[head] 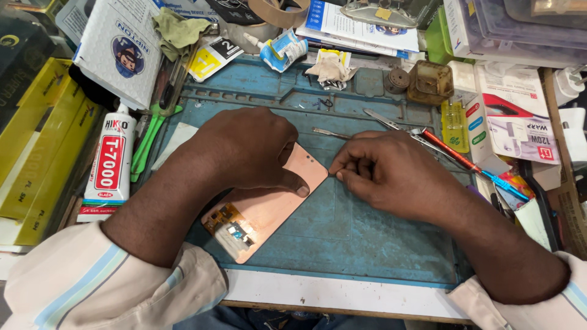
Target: The person uses a small metal tool to carefully scrape and clean the surface of a smartphone back cover. They repeatedly rub the tool along the edges and around the camera area to remove residue or adhesive.
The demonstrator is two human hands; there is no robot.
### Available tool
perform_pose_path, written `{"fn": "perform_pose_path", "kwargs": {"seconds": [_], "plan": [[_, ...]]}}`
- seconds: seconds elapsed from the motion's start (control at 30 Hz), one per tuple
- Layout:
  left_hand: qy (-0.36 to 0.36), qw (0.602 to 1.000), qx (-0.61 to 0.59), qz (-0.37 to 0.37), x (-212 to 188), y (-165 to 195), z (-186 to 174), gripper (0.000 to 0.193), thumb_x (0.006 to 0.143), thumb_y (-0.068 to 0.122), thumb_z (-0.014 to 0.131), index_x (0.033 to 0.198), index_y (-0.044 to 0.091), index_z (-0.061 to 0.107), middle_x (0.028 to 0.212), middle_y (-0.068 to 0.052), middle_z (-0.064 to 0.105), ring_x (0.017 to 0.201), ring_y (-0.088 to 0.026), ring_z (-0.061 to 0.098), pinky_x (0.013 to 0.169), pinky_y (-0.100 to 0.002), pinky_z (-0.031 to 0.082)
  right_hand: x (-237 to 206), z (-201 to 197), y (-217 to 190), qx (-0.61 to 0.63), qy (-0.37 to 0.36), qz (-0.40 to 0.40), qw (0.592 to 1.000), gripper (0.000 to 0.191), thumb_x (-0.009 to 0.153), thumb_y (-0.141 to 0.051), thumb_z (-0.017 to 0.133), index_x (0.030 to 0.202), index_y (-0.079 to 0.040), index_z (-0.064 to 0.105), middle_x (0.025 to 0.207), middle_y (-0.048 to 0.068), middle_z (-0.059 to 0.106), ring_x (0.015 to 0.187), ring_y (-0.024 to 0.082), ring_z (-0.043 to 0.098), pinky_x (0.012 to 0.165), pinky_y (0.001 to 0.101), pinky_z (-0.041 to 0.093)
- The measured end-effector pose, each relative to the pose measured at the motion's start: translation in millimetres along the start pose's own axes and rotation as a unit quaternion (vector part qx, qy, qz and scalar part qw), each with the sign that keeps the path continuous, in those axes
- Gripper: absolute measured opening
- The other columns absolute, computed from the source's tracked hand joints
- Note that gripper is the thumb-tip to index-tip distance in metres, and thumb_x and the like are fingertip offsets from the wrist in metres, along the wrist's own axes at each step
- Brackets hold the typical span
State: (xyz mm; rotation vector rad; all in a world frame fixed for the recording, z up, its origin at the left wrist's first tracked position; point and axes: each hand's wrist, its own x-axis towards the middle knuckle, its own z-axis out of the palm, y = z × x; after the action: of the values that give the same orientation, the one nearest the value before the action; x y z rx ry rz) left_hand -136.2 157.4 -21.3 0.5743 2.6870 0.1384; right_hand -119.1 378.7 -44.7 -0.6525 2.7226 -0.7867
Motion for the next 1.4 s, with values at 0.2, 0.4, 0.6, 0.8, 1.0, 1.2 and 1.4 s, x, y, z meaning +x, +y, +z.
{"fn": "perform_pose_path", "kwargs": {"seconds": [0.2,0.4,0.6,0.8,1.0,1.2,1.4], "plan": [[0.026,0.999,0.01,-0.017,-2,1,-1,0.063,0.067,0.072,0.08,0.09,0.013,0.076,0.093,-0.013,0.074,0.097,-0.035,0.072,0.084,-0.048,0.057,1,4,0,-0.015,0.047,-0.011,0.999,0.013,0.082,-0.014,0.076,0.094,-0.009,0.079,0.074,0.006,0.072,0.056,0.015,0.066,0.053,0.0339,0.052],[0.018,0.998,0.005,-0.054,-3,8,-1,0.075,0.073,0.074,0.076,0.105,0.006,0.073,0.109,-0.016,0.07,0.11,-0.035,0.068,0.09,-0.048,0.056,2,3,1,-0.02,0.07,-0.022,0.997,0.015,0.085,-0.014,0.075,0.098,-0.009,0.079,0.077,0.006,0.073,0.058,0.014,0.068,0.055,0.0325,0.053],[0.015,0.997,-0.031,-0.073,5,13,10,0.066,0.086,0.067,0.068,0.113,0.007,0.07,0.112,-0.016,0.071,0.111,-0.035,0.068,0.093,-0.049,0.054,5,6,15,-0.023,0.078,-0.023,0.996,0.015,0.084,-0.015,0.077,0.097,-0.01,0.08,0.075,0.006,0.073,0.058,0.015,0.067,0.055,0.033,0.053],[-0.043,0.984,-0.151,-0.085,3,10,6,0.057,0.097,0.054,0.067,0.089,0.0,0.083,0.077,-0.014,0.082,0.077,-0.025,0.079,0.079,-0.039,0.058,7,5,9,-0.008,0.089,-0.015,0.996,0.016,0.084,-0.015,0.077,0.099,-0.01,0.08,0.077,0.006,0.073,0.059,0.014,0.068,0.056,0.0313,0.054],[-0.168,0.949,-0.265,0.02,-4,-9,-5,0.032,0.083,0.033,0.081,0.076,0.004,0.07,0.068,-0.007,0.078,0.057,-0.02,0.073,0.047,-0.033,0.05,5,-3,3,-0.028,0.074,-0.007,0.997,0.016,0.084,-0.016,0.076,0.099,-0.012,0.081,0.078,0.006,0.071,0.06,0.016,0.067,0.056,0.0336,0.053],[0.026,0.975,-0.157,0.153,8,-20,-6,0.03,0.068,0.032,0.089,0.076,0.008,0.074,0.07,-0.007,0.074,0.062,-0.021,0.07,0.056,-0.037,0.052,2,-6,10,-0.026,0.069,-0.032,0.997,0.016,0.085,-0.015,0.075,0.099,-0.011,0.081,0.079,0.005,0.069,0.062,0.016,0.067,0.058,0.0336,0.053],[0.03,0.983,-0.149,0.105,13,-20,-1,0.035,0.064,0.035,0.091,0.081,0.011,0.072,0.074,-0.006,0.074,0.07,-0.024,0.072,0.063,-0.038,0.053,-2,-12,8,-0.004,0.066,0.001,0.998,0.019,0.083,-0.016,0.076,0.101,-0.01,0.08,0.078,0.006,0.074,0.062,0.014,0.068,0.058,0.0325,0.055]]}}
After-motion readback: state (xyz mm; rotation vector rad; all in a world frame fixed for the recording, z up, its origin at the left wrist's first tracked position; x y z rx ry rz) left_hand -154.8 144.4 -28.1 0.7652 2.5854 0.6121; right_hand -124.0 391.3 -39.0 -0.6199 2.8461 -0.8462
